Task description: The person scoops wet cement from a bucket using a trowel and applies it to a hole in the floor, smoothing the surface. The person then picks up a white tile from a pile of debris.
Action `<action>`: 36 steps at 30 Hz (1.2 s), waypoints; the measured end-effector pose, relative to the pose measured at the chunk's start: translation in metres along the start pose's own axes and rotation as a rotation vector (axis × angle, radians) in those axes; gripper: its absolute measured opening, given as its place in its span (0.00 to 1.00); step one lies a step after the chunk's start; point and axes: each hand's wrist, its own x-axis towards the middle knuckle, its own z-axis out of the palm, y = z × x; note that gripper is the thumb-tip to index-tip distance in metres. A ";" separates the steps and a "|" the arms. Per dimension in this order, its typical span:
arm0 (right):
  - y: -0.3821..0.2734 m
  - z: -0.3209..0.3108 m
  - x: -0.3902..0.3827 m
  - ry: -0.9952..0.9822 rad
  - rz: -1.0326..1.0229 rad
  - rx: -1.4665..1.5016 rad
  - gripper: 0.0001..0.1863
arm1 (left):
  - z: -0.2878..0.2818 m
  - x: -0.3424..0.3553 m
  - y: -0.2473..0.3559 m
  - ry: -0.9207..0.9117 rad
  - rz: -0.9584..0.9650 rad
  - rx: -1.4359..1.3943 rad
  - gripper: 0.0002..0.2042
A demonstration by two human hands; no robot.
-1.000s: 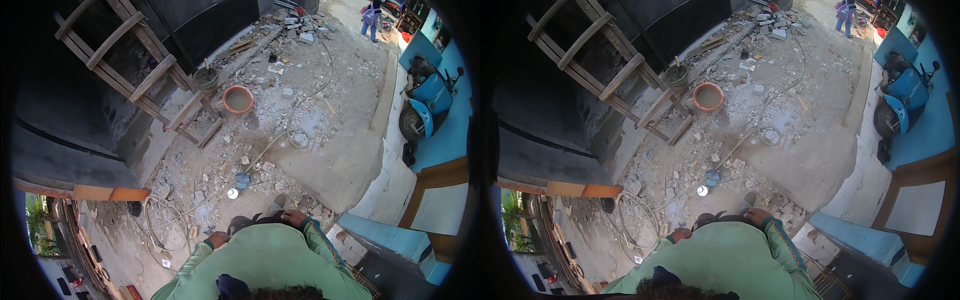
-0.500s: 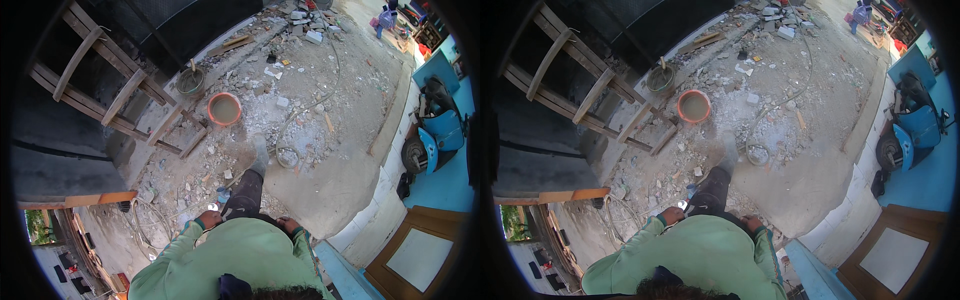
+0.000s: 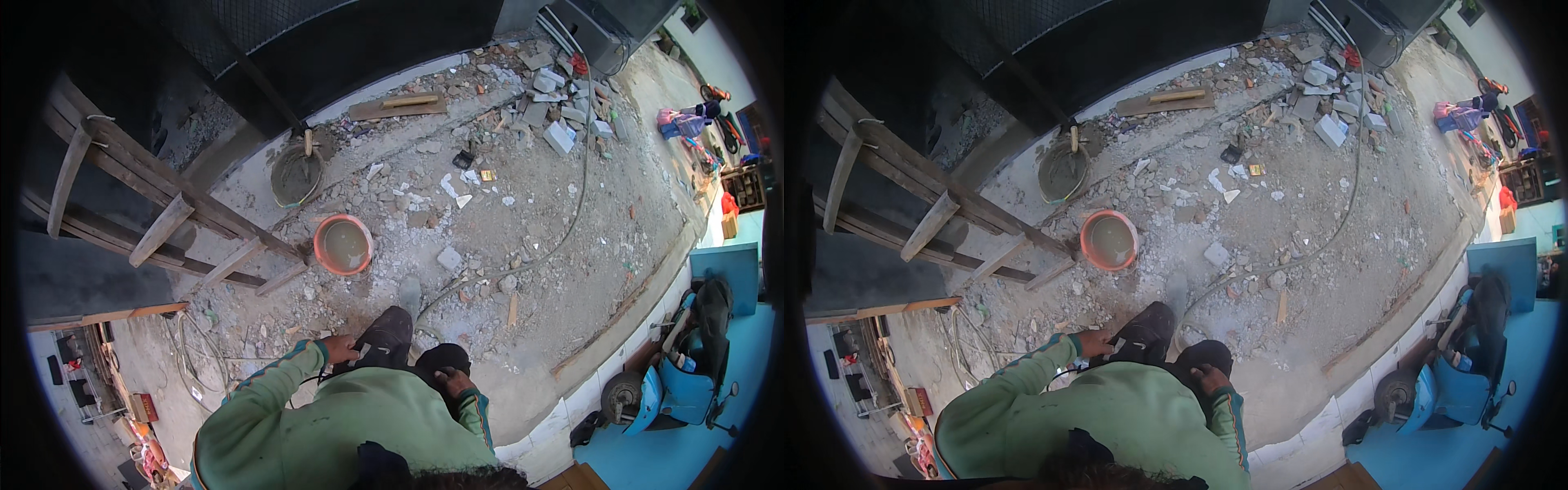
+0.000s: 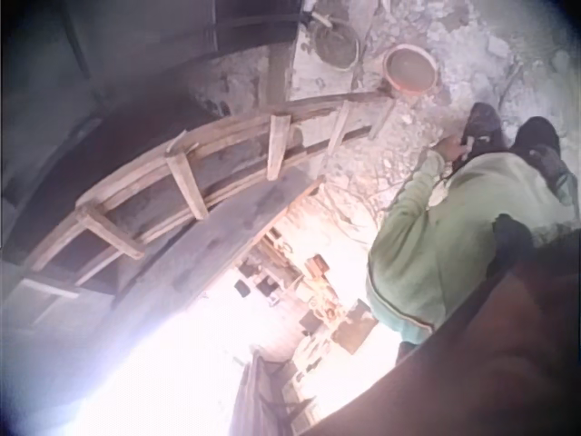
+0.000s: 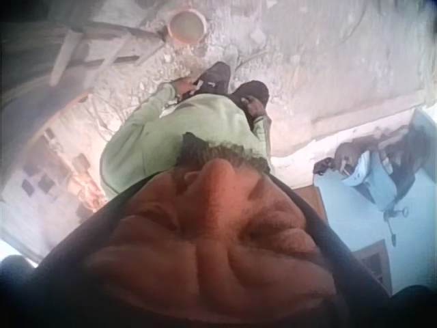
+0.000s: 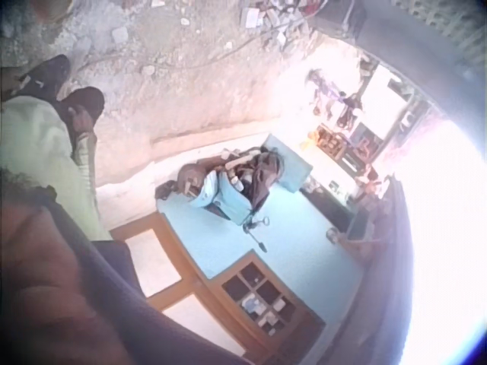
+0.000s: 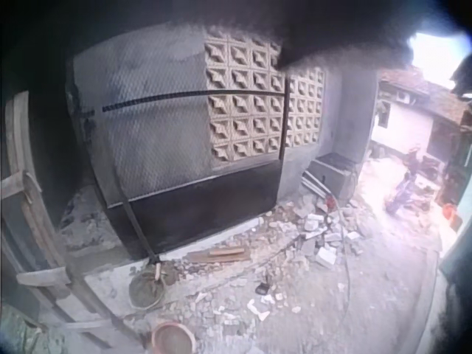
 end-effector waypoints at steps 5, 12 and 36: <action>-0.088 -0.153 0.033 -0.082 -0.067 -0.297 0.29 | -0.051 0.035 0.086 0.051 0.058 0.006 0.20; -0.151 -0.337 0.151 -0.214 -0.282 -0.481 0.28 | -0.106 0.125 0.168 0.216 0.147 0.263 0.21; -0.426 -0.587 0.404 -0.564 -0.403 -1.338 0.27 | -0.169 0.205 0.397 0.697 0.073 -1.257 0.14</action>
